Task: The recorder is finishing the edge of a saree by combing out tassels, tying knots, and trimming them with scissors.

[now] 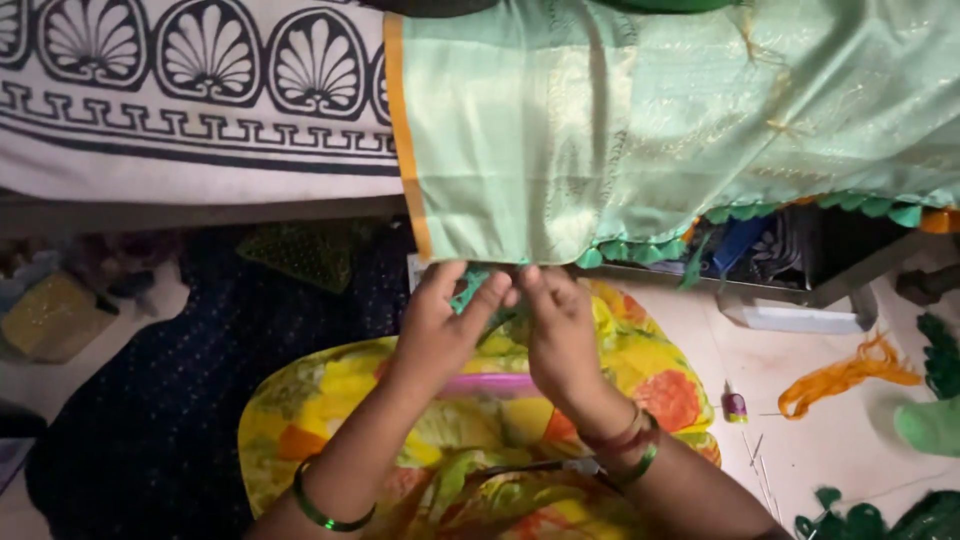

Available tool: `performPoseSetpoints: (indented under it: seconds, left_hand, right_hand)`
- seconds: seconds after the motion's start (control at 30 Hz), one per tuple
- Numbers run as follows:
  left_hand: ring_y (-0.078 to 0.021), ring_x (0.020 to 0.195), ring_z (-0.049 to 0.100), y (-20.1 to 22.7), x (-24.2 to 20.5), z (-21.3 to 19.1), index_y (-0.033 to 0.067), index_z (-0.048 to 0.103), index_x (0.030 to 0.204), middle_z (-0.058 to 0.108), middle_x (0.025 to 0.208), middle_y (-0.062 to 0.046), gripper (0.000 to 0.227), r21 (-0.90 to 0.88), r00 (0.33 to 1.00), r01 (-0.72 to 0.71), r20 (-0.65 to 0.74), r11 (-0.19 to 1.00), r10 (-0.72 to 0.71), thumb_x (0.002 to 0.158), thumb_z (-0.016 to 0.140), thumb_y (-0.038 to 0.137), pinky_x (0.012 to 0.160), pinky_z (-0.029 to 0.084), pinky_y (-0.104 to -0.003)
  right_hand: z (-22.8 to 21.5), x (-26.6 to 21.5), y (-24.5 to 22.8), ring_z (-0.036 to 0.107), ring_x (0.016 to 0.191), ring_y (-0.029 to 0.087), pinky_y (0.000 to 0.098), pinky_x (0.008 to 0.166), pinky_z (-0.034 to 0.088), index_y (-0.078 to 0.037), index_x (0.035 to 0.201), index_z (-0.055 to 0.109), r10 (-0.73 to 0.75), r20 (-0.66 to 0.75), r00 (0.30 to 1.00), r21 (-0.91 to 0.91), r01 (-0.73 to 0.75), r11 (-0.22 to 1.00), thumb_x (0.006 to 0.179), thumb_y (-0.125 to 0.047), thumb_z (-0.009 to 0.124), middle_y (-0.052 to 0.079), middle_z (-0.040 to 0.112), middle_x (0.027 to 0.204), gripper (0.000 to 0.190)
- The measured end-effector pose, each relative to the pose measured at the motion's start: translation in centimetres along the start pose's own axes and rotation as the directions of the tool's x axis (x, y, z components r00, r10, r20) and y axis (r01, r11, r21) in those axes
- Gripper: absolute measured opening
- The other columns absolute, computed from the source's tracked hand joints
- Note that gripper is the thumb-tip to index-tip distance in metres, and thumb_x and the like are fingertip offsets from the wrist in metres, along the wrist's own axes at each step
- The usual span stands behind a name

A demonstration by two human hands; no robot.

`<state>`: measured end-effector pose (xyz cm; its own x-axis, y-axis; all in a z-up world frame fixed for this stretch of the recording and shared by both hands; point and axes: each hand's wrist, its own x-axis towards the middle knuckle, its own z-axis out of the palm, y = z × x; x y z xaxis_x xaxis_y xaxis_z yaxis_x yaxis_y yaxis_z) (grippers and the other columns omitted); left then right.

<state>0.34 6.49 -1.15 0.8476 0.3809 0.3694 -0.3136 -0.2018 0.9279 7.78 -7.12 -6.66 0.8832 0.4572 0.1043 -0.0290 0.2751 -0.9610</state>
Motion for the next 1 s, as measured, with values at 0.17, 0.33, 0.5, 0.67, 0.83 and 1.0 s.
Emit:
performPoseSetpoints:
  seconds: [0.17,0.33,0.5,0.67,0.83,1.0]
  left_hand:
    - [-0.0148,0.076,0.061,-2.3,0.9,0.7,-0.0046,0.077,0.105,0.07,0.084,-0.006,0.026,-0.165,0.924,0.354,0.216,0.921,-0.317,0.101,0.068,0.02,0.07,0.049,-0.033]
    - [-0.0173,0.074,0.066,-2.7,1.3,1.2,-0.0052,0.077,0.1,0.078,0.092,-0.008,0.021,-0.536,0.862,0.505,0.346,0.676,-0.37,0.092,0.073,0.014,0.064,0.053,-0.038]
    - [-0.0145,0.095,0.072,-3.5,1.3,1.4,-0.0019,0.078,0.104,0.079,0.102,-0.01,0.018,-0.5,0.931,0.361,0.141,0.787,-0.337,0.087,0.078,0.005,0.093,0.055,-0.03]
    - [-0.0108,0.096,0.069,-2.2,1.2,2.0,-0.0009,0.078,0.108,0.078,0.105,-0.006,0.022,-0.431,0.952,0.295,0.051,0.853,-0.303,0.087,0.078,0.007,0.091,0.053,-0.027]
    - [-0.0104,0.089,0.071,-2.1,1.0,1.8,0.0024,0.08,0.107,0.082,0.097,-0.007,0.019,-0.03,0.989,0.132,-0.059,0.991,-0.134,0.096,0.073,0.017,0.084,0.054,-0.026]
    - [-0.0134,0.056,0.05,0.0,0.4,1.9,0.0012,0.084,0.109,0.064,0.071,-0.016,0.024,-0.03,0.919,0.395,0.032,0.918,-0.394,0.101,0.071,0.02,0.052,0.04,-0.029]
  right_hand:
    - [-0.4,-1.2,-1.6,0.052,0.073,0.007,0.0251,0.068,0.042,-0.005,0.095,0.067,0.01,0.1,0.995,0.079,-0.018,0.997,0.107,-0.028,0.056,-0.001,0.063,0.084,0.028]
    - [-3.6,-1.8,-4.0,0.062,0.077,0.012,0.0276,0.074,0.052,-0.002,0.098,0.069,-0.044,0.165,0.985,-0.282,0.09,0.955,0.103,-0.02,0.06,0.002,0.066,0.084,0.02]
    - [-8.5,-2.3,-9.0,0.068,0.081,0.014,0.0247,0.079,0.054,0.0,0.112,0.068,-0.661,0.077,0.747,-0.729,0.494,0.473,0.094,0.008,0.065,0.01,0.071,0.107,0.02]
    - [-8.9,0.0,-16.1,0.066,0.08,0.008,0.0206,0.071,0.055,0.0,0.123,0.061,-0.584,-0.276,0.764,-0.537,0.381,0.753,0.101,0.002,0.071,0.003,0.07,0.104,0.024]
    - [-8.6,-1.6,-13.8,0.068,0.072,0.011,0.0258,0.07,0.056,0.005,0.113,0.073,-0.479,-0.194,0.856,-0.572,0.298,0.764,0.109,0.002,0.07,0.009,0.072,0.087,0.006]
    - [-3.4,-4.9,-10.9,0.07,0.077,0.021,0.0314,0.067,0.054,-0.004,0.1,0.071,-0.647,0.288,0.706,-0.794,0.554,0.251,0.089,0.01,0.067,0.009,0.073,0.092,0.018]
